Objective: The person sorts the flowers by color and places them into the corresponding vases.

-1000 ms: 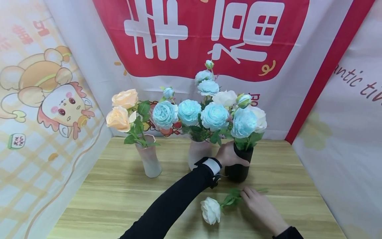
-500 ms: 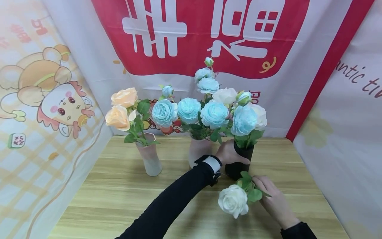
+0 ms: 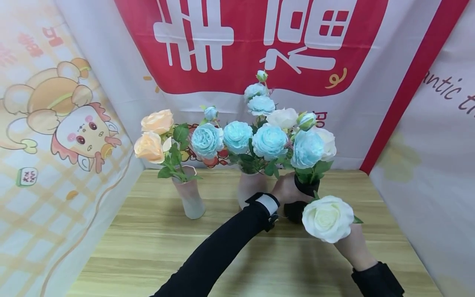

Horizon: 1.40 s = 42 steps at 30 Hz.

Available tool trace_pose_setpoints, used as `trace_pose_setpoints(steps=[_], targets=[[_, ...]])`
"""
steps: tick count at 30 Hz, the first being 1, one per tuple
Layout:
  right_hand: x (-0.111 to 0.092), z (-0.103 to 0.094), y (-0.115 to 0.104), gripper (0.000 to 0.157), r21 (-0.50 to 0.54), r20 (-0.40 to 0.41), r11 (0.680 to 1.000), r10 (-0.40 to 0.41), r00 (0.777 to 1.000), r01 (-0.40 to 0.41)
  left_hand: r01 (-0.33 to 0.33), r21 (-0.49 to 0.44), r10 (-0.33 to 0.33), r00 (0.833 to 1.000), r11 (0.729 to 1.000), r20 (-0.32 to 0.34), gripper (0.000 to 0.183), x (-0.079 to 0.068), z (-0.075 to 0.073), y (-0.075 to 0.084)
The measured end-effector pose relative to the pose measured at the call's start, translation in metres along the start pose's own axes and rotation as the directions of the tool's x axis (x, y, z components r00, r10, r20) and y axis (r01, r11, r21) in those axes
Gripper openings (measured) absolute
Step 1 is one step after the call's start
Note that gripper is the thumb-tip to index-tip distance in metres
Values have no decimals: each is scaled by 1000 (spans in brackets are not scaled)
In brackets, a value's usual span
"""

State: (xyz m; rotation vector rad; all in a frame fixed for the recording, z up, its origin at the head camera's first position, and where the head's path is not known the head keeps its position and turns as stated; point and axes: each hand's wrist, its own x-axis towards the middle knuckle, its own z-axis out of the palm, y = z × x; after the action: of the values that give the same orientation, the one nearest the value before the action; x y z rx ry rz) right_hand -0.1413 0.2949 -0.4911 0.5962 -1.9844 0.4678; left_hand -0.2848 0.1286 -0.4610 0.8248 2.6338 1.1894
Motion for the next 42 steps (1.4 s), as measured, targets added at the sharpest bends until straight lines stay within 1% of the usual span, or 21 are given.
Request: trace_pose_setpoints(steps=[1, 4, 6, 7, 10, 12, 14, 16, 17, 18, 19, 22, 24, 26, 31, 33, 34, 35, 37, 40, 42], targets=[[4, 0, 0, 46, -10, -16, 1000, -1, 1000, 1, 5, -2, -5, 1000, 1000, -6, 86, 0, 0, 0], [18, -3, -1, 45, 49, -50, 998, 39, 998, -37, 35, 3, -35, 999, 999, -11, 91, -1, -1, 0], [27, -6, -1, 50, 177, -88, 979, 115, 989, -98, 52, -9, -52, 999, 999, -10, 93, -2, -2, 1], [32, -8, -1, 50, 226, -103, 968, 140, 985, -113, 59, -13, -59, 998, 998, -4, 94, -2, -2, 1], [43, -13, -3, 46, 272, -118, 956, 146, 982, -110, 58, -34, -58, 998, 998, 6, 93, -2, -3, 2], [50, -16, -7, 38, 301, -131, 947, 160, 978, -114, 48, -48, -47, 999, 998, 18, 92, -2, -3, 2], [57, -19, -10, 26, 364, -129, 921, 196, 972, -137, 38, -51, -37, 999, 998, 23, 92, -2, -3, 1], [63, -21, -11, 14, 430, -123, 886, 247, 961, -173, 31, -41, -30, 999, 999, 22, 92, -1, -3, -1], [66, -21, -11, 10, 452, -120, 870, 277, 953, -196, 32, -36, -31, 999, 999, 20, 92, -1, -3, -1], [68, -22, -9, 8, 489, -112, 844, 313, 943, -222, 33, -30, -32, 999, 999, 15, 92, -1, -2, -2], [69, -22, -7, 8, 505, -108, 827, 343, 933, -246, 34, -27, -34, 999, 999, 12, 92, 0, -2, -3], [72, -23, 0, 7, 491, -115, 815, 411, 904, -308, 29, -37, -29, 1000, 999, 6, 91, 1, -1, -4], [76, -25, 2, 8, 485, -128, 809, 441, 888, -332, 19, -40, -19, 1000, 999, -1, 91, 1, 0, -4], [84, -29, -1, 10, 464, -140, 816, 453, 880, -346, 9, -35, -9, 1000, 999, -4, 90, 1, 1, -4], [105, -38, -7, 12, 459, -187, 819, 467, 864, -344, 4, -28, -5, 1000, 1000, -23, 91, 1, 3, -4], [111, -40, -6, 9, 454, -209, 821, 476, 854, -347, 2, -27, -3, 999, 1000, -34, 93, 2, 3, -5], [113, -41, -4, 9, 449, -218, 819, 488, 845, -357, 1, -26, -2, 999, 1000, -37, 93, 2, 3, -5], [114, -41, -3, 7, 453, -226, 813, 502, 835, -366, -2, -25, 1, 999, 1000, -40, 93, 2, 3, -5], [115, -41, 1, 9, 475, -233, 795, 528, 817, -378, -8, -26, 7, 999, 1000, -44, 93, 2, 3, -5], [114, -37, 9, 12, 489, -255, 770, 575, 777, -410, -16, -24, 15, 999, 1000, -35, 93, 2, 3, -5], [112, -34, 14, 16, 515, -255, 755, 586, 769, -405, -20, -20, 20, 999, 1000, -32, 93, 2, 3, -5]])
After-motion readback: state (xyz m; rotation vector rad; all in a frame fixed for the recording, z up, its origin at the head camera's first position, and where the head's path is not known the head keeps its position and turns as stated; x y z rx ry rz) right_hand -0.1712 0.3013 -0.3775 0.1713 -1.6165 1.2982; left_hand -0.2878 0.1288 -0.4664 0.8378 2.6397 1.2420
